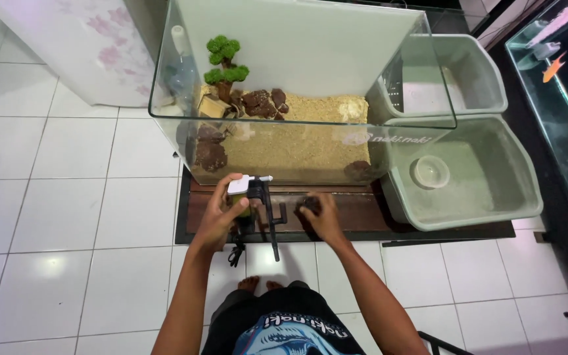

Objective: The person assembles aquarium equipment by connecting a power adapter to a light fixture and attaching a mounting bracket. They then rinse the light fixture in a water tub and place it into the aquarium.

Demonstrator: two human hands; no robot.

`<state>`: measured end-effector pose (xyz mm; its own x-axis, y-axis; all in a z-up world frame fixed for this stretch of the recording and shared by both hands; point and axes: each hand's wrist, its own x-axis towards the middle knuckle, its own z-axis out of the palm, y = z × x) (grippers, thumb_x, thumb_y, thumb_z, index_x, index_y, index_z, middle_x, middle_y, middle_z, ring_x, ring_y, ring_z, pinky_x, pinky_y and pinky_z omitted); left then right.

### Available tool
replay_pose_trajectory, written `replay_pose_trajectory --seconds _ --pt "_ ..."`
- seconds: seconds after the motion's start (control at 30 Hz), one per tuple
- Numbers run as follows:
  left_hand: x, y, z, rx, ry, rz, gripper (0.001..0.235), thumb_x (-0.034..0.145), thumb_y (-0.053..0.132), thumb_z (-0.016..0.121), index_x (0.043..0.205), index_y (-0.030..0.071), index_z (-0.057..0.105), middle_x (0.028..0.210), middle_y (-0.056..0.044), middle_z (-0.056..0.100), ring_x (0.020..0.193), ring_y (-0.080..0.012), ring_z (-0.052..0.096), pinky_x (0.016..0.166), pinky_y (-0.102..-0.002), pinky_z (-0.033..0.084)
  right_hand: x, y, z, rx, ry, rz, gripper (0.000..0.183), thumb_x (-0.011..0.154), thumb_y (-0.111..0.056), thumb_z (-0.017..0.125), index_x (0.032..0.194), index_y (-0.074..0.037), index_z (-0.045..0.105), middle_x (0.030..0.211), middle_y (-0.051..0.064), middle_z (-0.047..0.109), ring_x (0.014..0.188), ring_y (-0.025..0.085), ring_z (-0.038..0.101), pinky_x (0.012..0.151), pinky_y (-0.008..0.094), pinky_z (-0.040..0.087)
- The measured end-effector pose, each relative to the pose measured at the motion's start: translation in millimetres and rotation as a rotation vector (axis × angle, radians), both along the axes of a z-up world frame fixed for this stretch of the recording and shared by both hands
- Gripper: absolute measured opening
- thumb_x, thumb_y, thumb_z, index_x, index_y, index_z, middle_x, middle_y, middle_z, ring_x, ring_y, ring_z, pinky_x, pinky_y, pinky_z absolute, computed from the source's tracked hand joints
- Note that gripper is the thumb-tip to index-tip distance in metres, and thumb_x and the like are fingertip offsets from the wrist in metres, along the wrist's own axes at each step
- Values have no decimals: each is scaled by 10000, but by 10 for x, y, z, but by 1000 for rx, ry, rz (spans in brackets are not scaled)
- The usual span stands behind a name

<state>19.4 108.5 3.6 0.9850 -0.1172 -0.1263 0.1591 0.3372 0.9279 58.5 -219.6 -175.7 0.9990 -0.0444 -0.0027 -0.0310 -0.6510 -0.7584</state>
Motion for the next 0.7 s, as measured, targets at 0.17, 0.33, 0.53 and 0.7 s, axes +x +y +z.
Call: replay_pose_trajectory --seconds 0.17,0.33,0.53,0.7 --pt "16 51 -73 -48 -2 66 667 991 208 809 1587 124 523 1536 -161 534 1250 -271 598 1058 -467 547 -66 141 93 -300 42 217 532 1024 -431 795 1513 -286 644 1345 4 645 1299 276 645 1112 467 516" --pt "50 93 -221 -92 7 61 653 1009 183 777 1605 142 514 1554 -187 500 1215 -302 634 1013 -495 583 -53 215 63 -440 145 187 799 1019 -426 808 1707 -330 414 1481 84 456 1378 368 423 1175 572 320" --pt "93 75 -387 -159 29 94 621 1032 175 743 1604 136 503 1648 -223 401 1280 -345 611 1049 -529 577 -165 269 398 -282 141 125 978 982 -287 880 1765 -258 294 1536 182 345 1440 467 327 1233 641 242" --pt "11 -18 86 -134 69 126 640 1017 223 759 1608 155 521 1528 -176 459 1218 -264 532 1069 -475 510 -97 173 174 -224 169 100 1057 928 -302 931 1762 -288 281 1569 171 297 1463 461 295 1238 635 234"
